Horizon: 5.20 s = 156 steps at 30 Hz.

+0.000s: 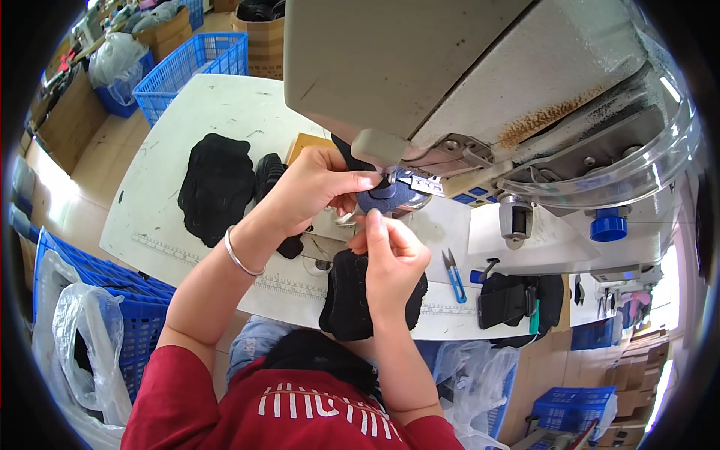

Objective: Stitching black shoe components using a sewing machine.

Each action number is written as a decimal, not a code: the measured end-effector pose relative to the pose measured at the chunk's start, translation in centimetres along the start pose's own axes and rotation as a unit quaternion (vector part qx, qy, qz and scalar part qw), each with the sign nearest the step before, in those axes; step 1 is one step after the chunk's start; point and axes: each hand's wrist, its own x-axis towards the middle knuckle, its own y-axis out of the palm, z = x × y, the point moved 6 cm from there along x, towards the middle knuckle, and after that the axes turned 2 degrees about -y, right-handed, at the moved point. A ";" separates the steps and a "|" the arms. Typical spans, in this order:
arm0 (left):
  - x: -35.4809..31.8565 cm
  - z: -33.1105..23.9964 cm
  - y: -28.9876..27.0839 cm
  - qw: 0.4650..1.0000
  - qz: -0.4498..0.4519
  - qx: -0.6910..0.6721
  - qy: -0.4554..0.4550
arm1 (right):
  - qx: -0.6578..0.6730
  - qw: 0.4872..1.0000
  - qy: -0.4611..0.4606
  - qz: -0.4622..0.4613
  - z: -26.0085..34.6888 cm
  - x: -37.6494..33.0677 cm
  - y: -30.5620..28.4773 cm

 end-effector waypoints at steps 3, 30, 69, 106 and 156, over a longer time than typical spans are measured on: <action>0.1 -0.7 0.1 1.000 0.011 0.002 0.004 | -0.025 0.999 0.006 0.032 -0.4 -1.5 0.3; -0.6 0.6 0.5 0.994 -0.081 -0.046 0.061 | -0.028 0.995 0.035 0.094 -2.3 -6.3 -0.7; -3.9 1.2 3.3 0.947 -0.224 -0.075 0.217 | -0.195 0.961 -0.195 0.028 1.4 -3.2 -2.5; -5.0 2.5 -0.2 0.966 -0.168 -0.174 0.094 | -0.517 0.743 -0.426 0.000 3.8 -0.3 -1.2; -7.0 5.3 3.1 0.958 -0.156 -0.237 0.048 | -0.531 0.745 -0.404 0.014 5.2 1.0 -2.5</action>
